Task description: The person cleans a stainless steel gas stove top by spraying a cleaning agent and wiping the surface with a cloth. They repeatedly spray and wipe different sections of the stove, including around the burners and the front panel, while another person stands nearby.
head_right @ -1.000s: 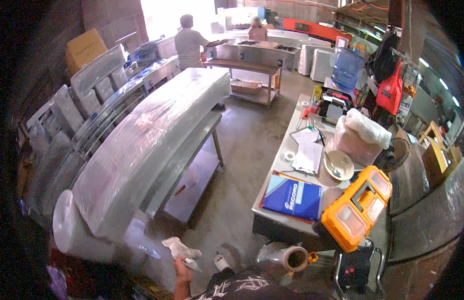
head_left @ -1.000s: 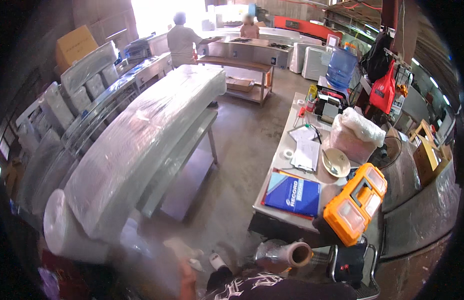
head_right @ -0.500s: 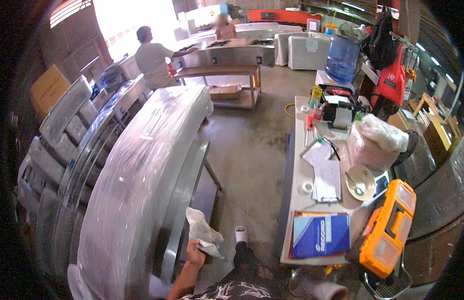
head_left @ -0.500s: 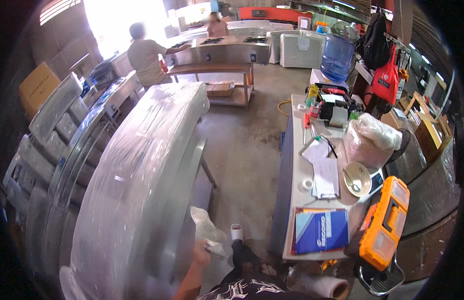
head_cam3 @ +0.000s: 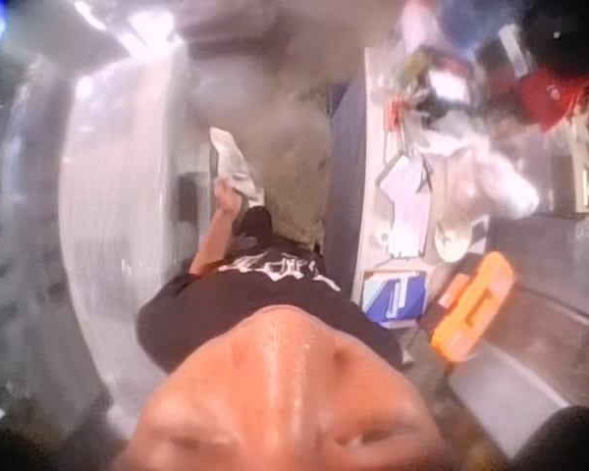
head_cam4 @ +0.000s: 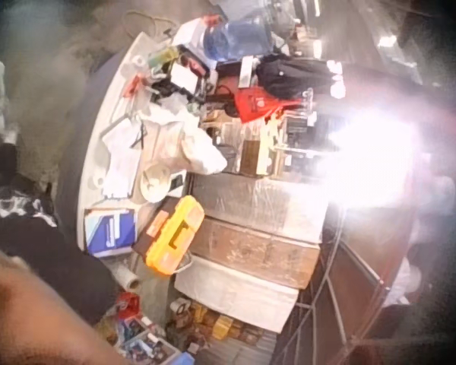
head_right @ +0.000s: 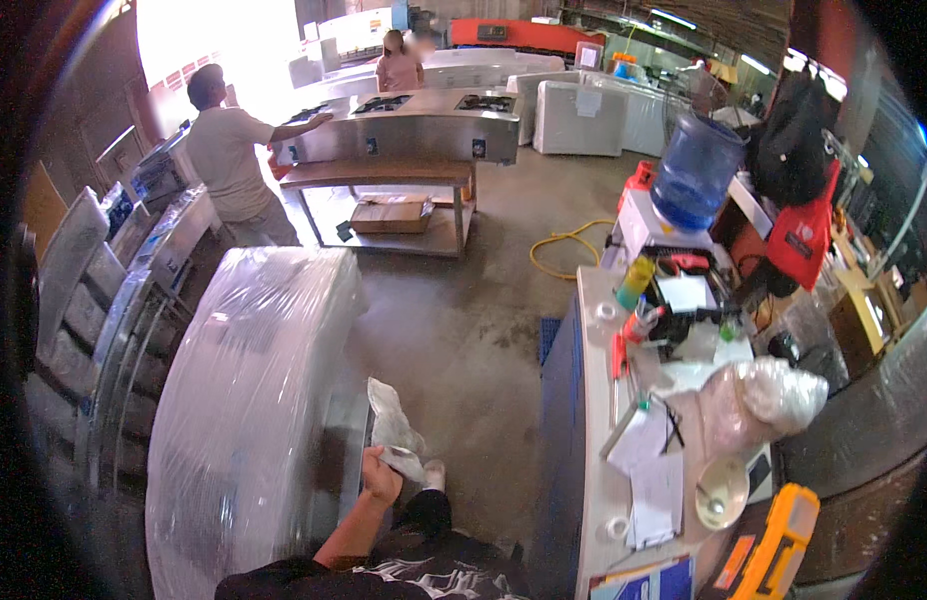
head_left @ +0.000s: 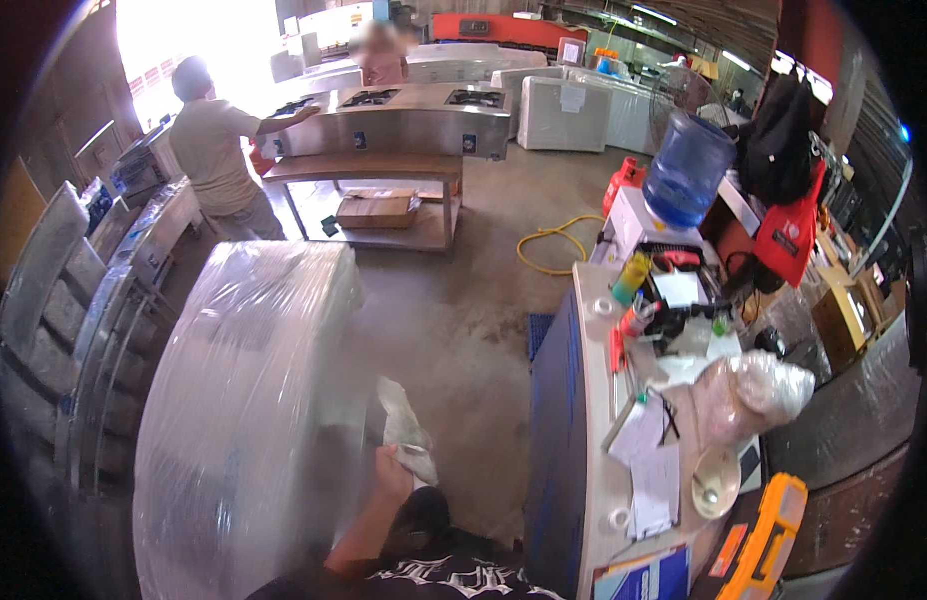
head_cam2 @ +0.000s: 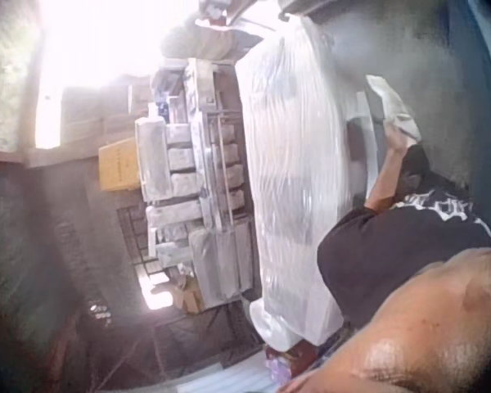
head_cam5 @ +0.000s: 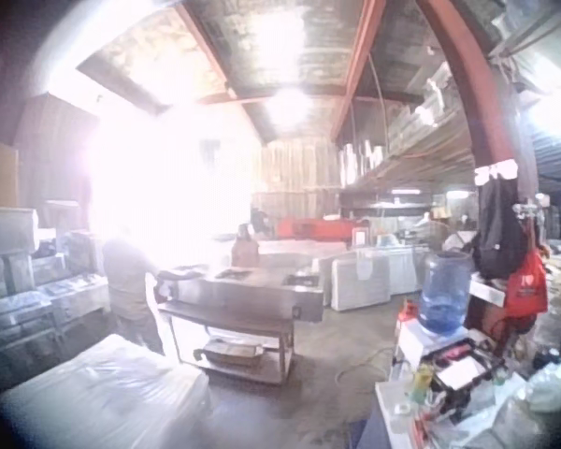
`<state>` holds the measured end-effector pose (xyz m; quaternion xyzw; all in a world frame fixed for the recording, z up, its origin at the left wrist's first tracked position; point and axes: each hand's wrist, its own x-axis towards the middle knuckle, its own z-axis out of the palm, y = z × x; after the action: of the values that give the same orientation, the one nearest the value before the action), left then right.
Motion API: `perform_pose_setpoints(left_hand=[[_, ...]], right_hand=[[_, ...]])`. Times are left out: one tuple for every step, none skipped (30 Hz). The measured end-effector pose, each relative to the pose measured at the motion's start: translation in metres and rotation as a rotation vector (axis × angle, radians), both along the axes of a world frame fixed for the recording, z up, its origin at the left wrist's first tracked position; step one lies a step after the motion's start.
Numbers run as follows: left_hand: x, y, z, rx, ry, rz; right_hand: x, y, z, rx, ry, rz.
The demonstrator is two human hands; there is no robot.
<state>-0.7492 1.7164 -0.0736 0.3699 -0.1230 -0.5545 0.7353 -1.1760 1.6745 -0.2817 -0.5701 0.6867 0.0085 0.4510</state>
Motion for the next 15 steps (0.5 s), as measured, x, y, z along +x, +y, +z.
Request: perform_pose_setpoints(left_hand=[[0.011, -0.034, 0.001, -0.045, 0.036, -0.051], [0.021, -0.068, 0.000, -0.001, 0.044, -0.042], [0.033, -0.104, -0.002, -0.053, 0.085, -0.048], [0.045, -0.139, -0.003, -0.158, 0.112, -0.057], [0.058, -0.175, -0.004, -0.143, 0.138, -0.032], [0.072, -0.213, -0.003, -0.082, 0.129, 0.004], [0.085, -0.252, 0.001, -0.081, 0.131, 0.038], [0.098, -0.289, 0.006, -0.062, 0.160, 0.071], [0.113, -0.325, 0.014, -0.086, 0.199, 0.028], [0.124, -0.362, 0.024, -0.156, 0.242, -0.008], [0.135, -0.397, 0.037, -0.188, 0.307, -0.036], [0.146, -0.427, 0.050, -0.275, 0.358, -0.082], [0.157, -0.457, 0.062, -0.245, 0.426, -0.166], [0.165, -0.483, 0.072, -0.214, 0.472, -0.218], [0.170, -0.508, 0.081, -0.183, 0.512, -0.271]], right_hand=[[0.016, -0.025, -0.003, 0.000, -0.008, 0.000], [0.030, -0.048, -0.009, 0.007, -0.012, -0.006], [0.043, -0.069, -0.016, 0.015, -0.010, -0.009], [0.056, -0.087, -0.024, 0.027, -0.001, -0.015], [0.069, -0.102, -0.032, 0.042, 0.010, -0.020], [0.080, -0.114, -0.039, 0.063, 0.022, -0.024], [0.093, -0.124, -0.045, 0.084, 0.039, -0.023], [0.106, -0.135, -0.049, 0.096, 0.023, -0.020], [0.124, -0.144, -0.051, 0.091, -0.011, -0.027], [0.142, -0.164, -0.050, 0.069, -0.048, -0.052], [0.163, -0.191, -0.044, 0.077, -0.046, -0.120], [0.188, -0.237, -0.038, -0.094, -0.180, -0.212], [0.217, -0.284, -0.026, -0.150, -0.202, -0.340], [0.242, -0.337, -0.007, -0.318, -0.235, -0.148], [0.273, -0.386, 0.015, -0.568, -0.292, -0.049]])
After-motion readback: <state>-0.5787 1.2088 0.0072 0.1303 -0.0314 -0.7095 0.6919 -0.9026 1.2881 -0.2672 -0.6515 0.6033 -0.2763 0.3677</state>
